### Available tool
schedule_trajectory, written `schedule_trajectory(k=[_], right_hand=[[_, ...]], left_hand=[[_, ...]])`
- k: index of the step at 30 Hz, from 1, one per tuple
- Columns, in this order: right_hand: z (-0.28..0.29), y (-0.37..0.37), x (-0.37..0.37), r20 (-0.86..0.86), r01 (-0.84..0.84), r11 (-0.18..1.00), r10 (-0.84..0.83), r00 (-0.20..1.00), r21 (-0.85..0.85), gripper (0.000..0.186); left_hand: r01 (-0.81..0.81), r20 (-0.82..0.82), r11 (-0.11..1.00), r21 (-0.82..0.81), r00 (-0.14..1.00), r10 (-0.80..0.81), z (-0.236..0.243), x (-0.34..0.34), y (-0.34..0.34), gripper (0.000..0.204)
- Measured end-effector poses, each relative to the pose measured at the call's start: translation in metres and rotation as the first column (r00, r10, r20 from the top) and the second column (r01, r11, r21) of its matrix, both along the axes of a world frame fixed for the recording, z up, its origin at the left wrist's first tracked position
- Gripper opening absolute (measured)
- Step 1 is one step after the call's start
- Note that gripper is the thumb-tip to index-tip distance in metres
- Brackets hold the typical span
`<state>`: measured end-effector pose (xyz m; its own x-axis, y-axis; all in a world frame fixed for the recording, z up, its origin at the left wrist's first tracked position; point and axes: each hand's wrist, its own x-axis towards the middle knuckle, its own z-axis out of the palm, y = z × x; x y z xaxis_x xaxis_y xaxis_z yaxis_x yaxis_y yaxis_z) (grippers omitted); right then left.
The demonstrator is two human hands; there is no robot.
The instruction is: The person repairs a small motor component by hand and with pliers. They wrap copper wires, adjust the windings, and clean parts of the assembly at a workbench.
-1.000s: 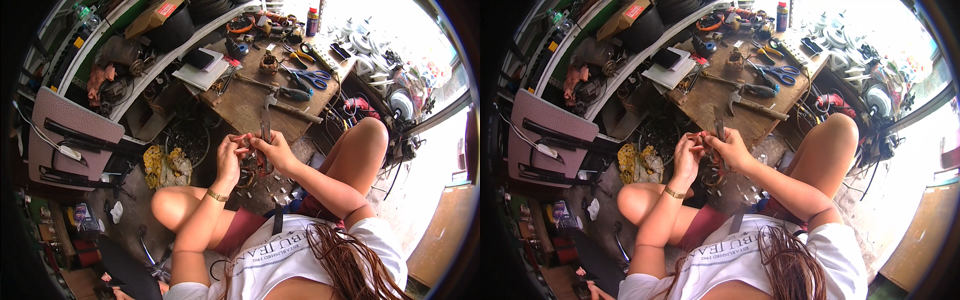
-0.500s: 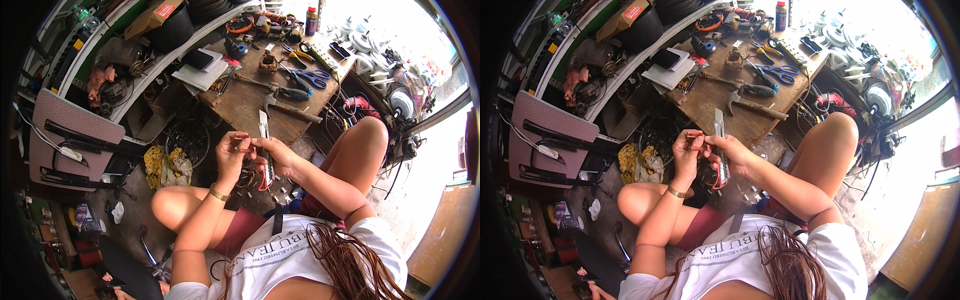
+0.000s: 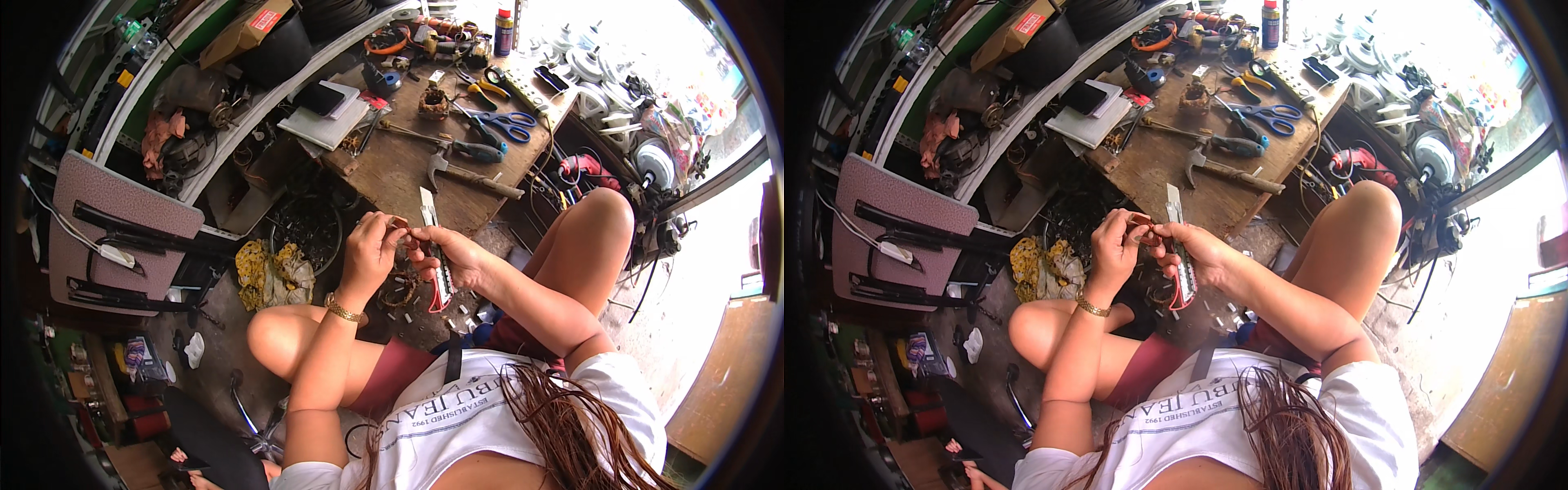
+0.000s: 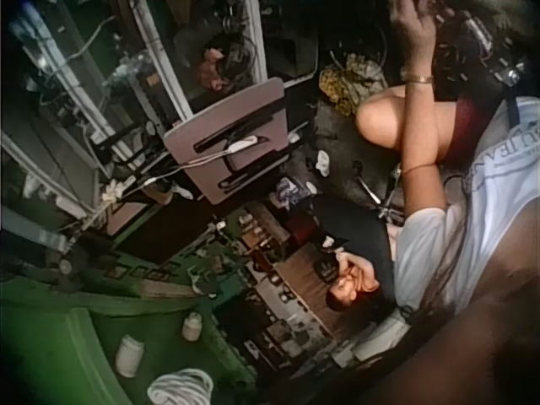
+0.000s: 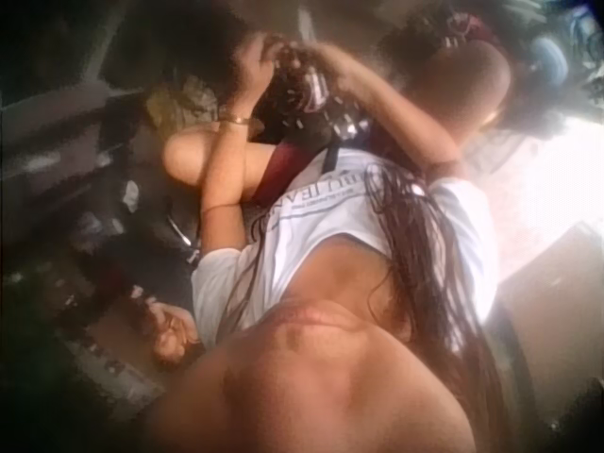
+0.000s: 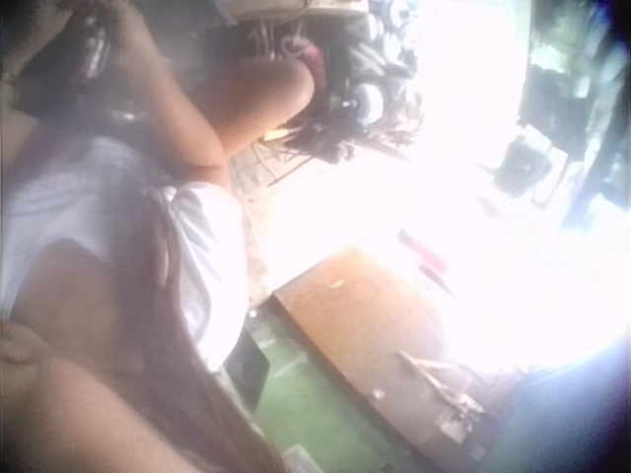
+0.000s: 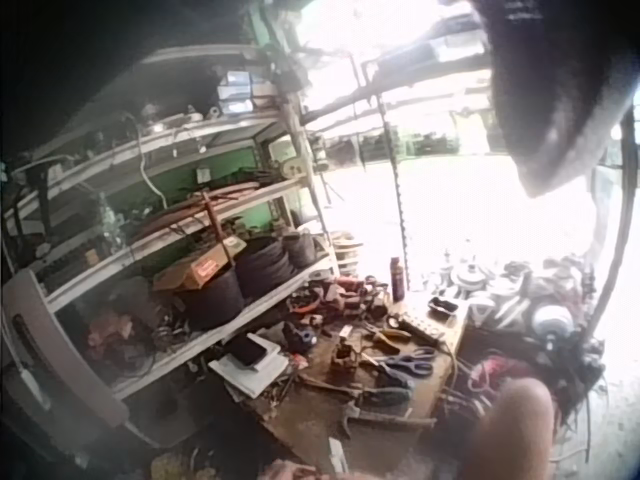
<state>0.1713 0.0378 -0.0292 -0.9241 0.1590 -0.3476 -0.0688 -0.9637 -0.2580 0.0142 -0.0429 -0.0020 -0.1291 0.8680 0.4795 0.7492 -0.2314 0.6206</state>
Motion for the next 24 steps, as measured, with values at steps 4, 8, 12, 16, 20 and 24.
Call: schedule_trajectory(k=[4, 8, 12, 16, 20, 24], right_hand=[[-0.011, 0.007, 0.004, -0.029, -0.055, 0.993, 0.052, 0.998, -0.108, 0.017], [-0.002, 0.014, 0.01, 0.023, 0.033, 0.999, -0.033, 0.999, -0.016, 0.017], [-0.005, 0.013, 0.01, 0.055, 0.106, 0.989, -0.112, 0.992, 0.101, 0.016], [0.003, 0.003, 0.005, 0.087, 0.183, 0.949, -0.211, 0.974, 0.255, 0.018], [-0.001, -0.004, 0.0, 0.014, 0.268, 0.794, -0.328, 0.945, 0.546, 0.03], [-0.004, -0.002, -0.002, -0.09, 0.336, 0.607, -0.398, 0.913, 0.721, 0.025]], left_hand=[[0.07, -0.252, 0.996, -0.051, 0.964, -0.08, 0.007, -0.016, 0.001, 0.007], [-0.022, -0.301, 0.969, -0.246, 0.952, -0.055, 0.002, -0.031, -0.009, 0.021], [0.022, -0.072, 0.935, -0.354, 0.996, -0.051, -0.003, -0.027, -0.016, 0.036], [0.168, 0.515, 0.974, -0.151, 0.855, -0.067, -0.02, -0.008, -0.014, 0.022], [0.109, 0.785, 0.991, -0.073, 0.619, -0.011, -0.016, 0.015, -0.012, 0.013], [0.055, 0.781, 0.997, -0.053, 0.624, 0.007, -0.013, 0.013, -0.01, 0.017]])
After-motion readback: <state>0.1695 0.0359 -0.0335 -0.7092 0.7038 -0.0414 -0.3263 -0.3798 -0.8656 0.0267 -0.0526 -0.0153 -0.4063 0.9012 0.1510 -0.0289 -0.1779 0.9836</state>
